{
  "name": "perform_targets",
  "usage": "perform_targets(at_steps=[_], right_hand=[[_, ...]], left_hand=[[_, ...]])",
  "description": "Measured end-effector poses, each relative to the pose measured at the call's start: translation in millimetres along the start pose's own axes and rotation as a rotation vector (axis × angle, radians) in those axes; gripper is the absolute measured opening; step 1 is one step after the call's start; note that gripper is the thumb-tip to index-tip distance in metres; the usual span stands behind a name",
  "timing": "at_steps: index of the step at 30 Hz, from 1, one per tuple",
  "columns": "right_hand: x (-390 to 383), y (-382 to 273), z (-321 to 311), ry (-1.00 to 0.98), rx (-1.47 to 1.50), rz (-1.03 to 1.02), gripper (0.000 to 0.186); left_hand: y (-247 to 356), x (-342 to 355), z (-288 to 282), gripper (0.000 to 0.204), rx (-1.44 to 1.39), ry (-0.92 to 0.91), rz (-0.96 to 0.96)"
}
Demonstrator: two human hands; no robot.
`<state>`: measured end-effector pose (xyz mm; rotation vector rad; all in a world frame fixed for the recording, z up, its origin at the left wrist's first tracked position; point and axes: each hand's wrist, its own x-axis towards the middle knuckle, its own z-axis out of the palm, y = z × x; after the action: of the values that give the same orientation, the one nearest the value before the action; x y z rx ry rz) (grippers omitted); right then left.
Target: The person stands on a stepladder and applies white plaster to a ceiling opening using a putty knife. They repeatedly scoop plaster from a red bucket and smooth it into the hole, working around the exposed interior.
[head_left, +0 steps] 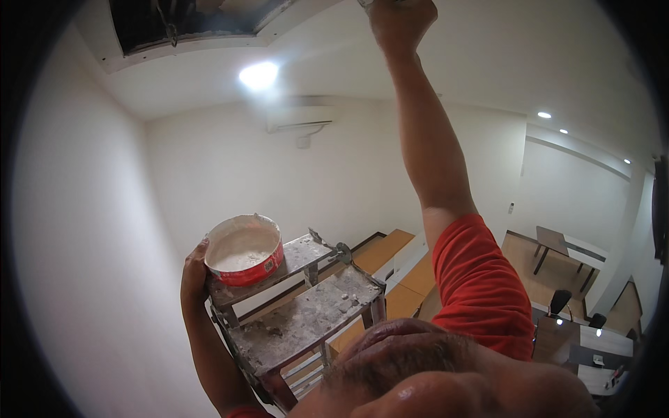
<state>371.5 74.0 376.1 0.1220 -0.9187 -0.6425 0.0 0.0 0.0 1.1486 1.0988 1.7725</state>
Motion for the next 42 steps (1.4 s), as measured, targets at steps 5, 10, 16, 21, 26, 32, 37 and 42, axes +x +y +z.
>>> perform_targets(at_steps=[5,10,16,21,26,32,37,42], right_hand=[[-1,-7,-9,-0.003,-0.062,0.054,0.024],[6,-8,-7,0.036,-0.012,-0.014,0.022],[3,-15,-3,0.054,0.059,0.063,0.021],[2,-9,4,0.081,0.119,0.089,0.023],[0,-8,7,0.049,0.073,0.150,0.026],[-11,-2,18,0.006,0.102,0.194,0.029],[-20,-10,18,-0.009,0.078,0.148,0.027],[-9,-10,15,0.070,0.012,0.015,0.026]], left_hand=[[-4,-6,-8,0.050,0.020,0.000,-0.029],[0,-1,-7,0.050,0.024,-0.004,-0.012],[0,-2,-2,0.050,-0.005,0.009,0.004],[-2,-1,-1,0.051,0.008,0.020,0.025],[-2,-1,-2,0.051,0.019,0.031,0.003],[-3,2,-3,0.051,-0.006,0.007,0.001],[-6,4,-3,0.051,-0.013,0.012,0.013],[0,-1,2,0.051,0.031,0.033,0.011]])
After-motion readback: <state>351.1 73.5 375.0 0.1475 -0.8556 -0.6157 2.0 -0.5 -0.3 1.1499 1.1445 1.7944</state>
